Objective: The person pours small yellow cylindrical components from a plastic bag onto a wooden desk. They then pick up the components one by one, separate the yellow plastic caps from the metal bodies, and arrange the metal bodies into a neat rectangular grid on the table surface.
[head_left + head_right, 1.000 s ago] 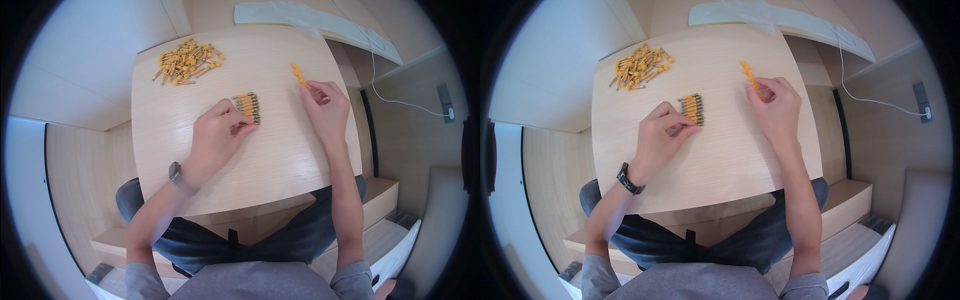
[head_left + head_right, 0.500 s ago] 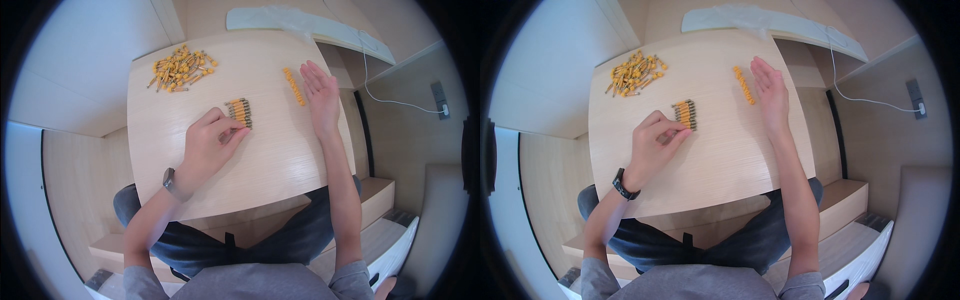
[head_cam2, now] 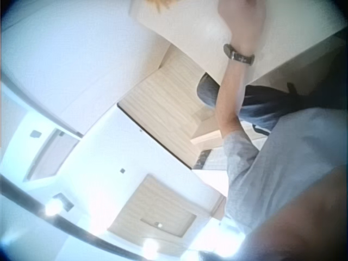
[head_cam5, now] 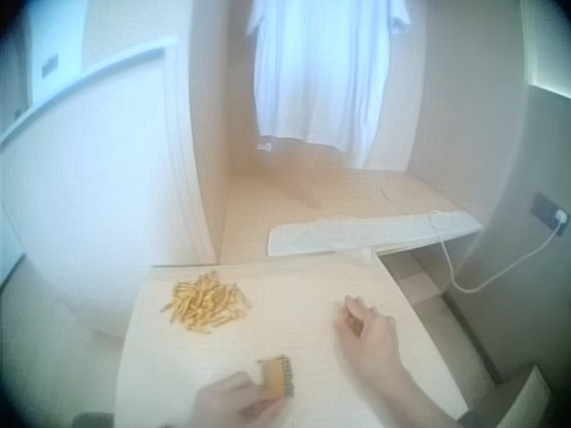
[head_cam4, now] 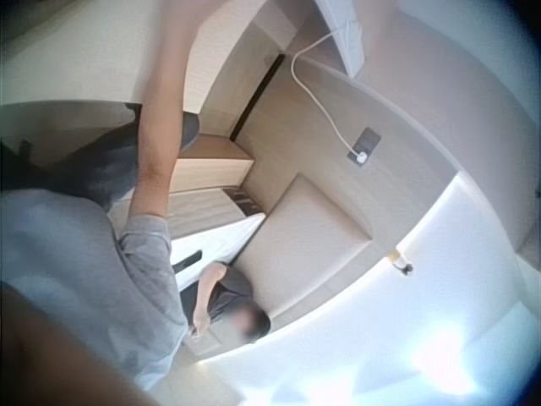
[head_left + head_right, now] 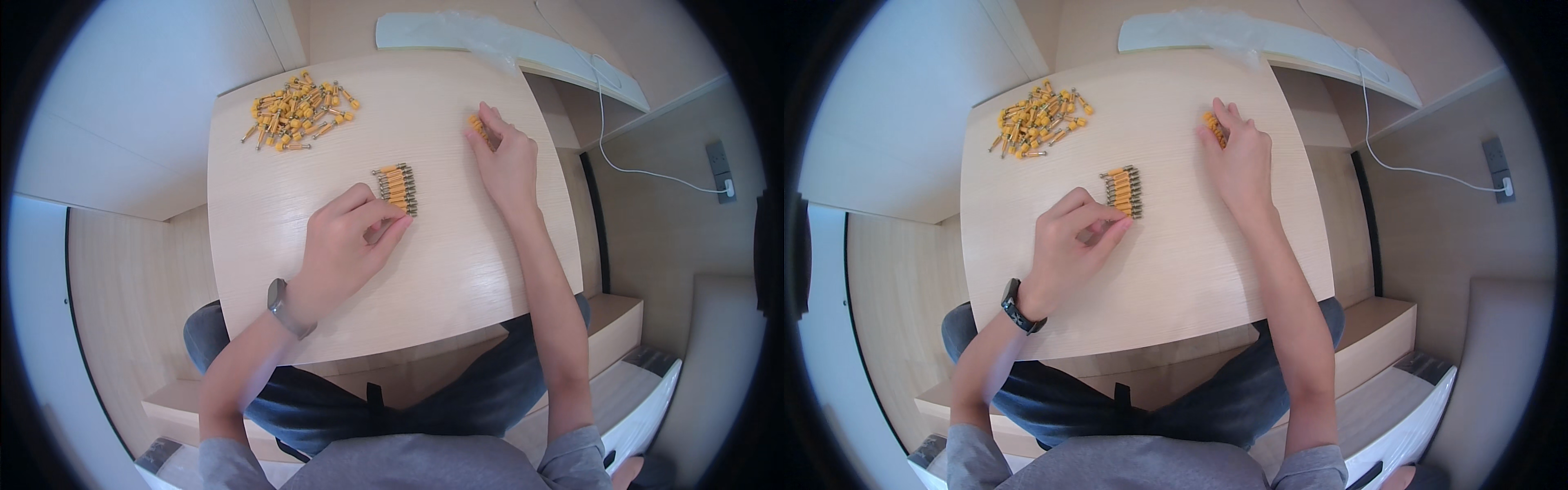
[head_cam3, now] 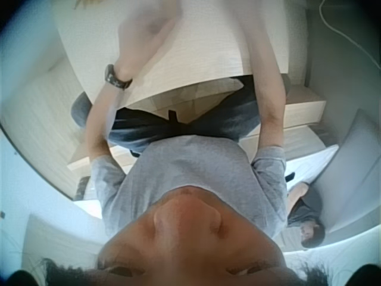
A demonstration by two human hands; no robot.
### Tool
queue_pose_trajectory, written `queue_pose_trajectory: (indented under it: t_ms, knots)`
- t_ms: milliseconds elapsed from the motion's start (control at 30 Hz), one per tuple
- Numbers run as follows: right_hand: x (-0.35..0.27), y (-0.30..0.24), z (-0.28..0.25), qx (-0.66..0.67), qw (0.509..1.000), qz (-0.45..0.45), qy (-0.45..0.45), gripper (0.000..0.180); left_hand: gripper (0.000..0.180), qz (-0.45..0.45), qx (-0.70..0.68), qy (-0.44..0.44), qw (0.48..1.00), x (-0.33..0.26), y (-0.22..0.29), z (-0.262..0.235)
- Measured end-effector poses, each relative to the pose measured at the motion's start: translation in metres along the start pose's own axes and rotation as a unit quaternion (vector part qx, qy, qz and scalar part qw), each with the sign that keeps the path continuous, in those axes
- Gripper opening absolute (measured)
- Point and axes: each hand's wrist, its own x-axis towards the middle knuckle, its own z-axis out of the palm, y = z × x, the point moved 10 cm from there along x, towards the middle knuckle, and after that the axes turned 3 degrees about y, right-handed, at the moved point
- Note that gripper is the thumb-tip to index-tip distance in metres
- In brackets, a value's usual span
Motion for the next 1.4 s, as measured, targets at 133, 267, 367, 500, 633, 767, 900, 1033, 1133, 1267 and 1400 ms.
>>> queue_pose_trajectory:
  t_ms: [133, 267, 367, 500, 633, 767, 900, 1033, 1133, 1267, 1400]
  knots:
    - [0.001, 0.003, 0.0, 0.021, 0.999, 0.027, 0.001, 0.042, 0.011, -0.002, 0.005, -0.003, 1.0, 0.0, -0.001, 0.001]
    - [0.002, -0.002, -0.001, 0.017, 1.0, 0.013, 0.006, 0.038, 0.011, -0.003, 0.01, -0.007, 1.0, 0.0, -0.001, 0.002]
    - [0.002, 0.0, 0.001, -0.007, 0.999, 0.032, -0.016, 0.041, 0.01, -0.004, 0.02, -0.014, 1.0, 0.001, 0.0, 0.001]
    - [0.002, -0.003, -0.002, 0.004, 1.0, -0.005, 0.009, 0.036, 0.011, 0.0, 0.012, -0.007, 1.0, 0.002, 0.002, 0.001]
    - [0.0, -0.006, -0.01, 0.05, 0.996, 0.069, 0.022, 0.038, 0.01, 0.002, 0.016, -0.007, 1.0, 0.002, 0.003, 0.0]
    - [-0.008, 0.007, -0.043, 0.17, 0.975, 0.114, 0.088, 0.039, 0.007, -0.002, 0.037, 0.008, 0.999, 0.01, 0.005, -0.018]
    - [-0.018, 0.001, -0.079, 0.234, 0.959, 0.102, 0.127, 0.036, 0.014, -0.064, 0.108, 0.087, 0.988, 0.025, -0.043, -0.077]
    - [-0.021, 0.012, -0.092, 0.274, 0.95, 0.07, 0.135, 0.032, 0.016, -0.052, 0.165, 0.136, 0.975, 0.045, -0.074, -0.111]
    - [-0.025, -0.005, -0.09, 0.252, 0.958, 0.066, 0.121, 0.031, 0.015, -0.058, 0.19, 0.127, 0.972, 0.046, -0.087, -0.112]
    - [-0.027, -0.015, -0.089, 0.238, 0.962, 0.067, 0.114, 0.031, 0.013, -0.053, 0.215, 0.08, 0.972, 0.047, -0.086, -0.097]
    - [-0.025, -0.015, -0.092, 0.24, 0.963, 0.054, 0.111, 0.031, 0.01, -0.032, 0.213, 0.079, 0.973, 0.044, -0.086, -0.092]
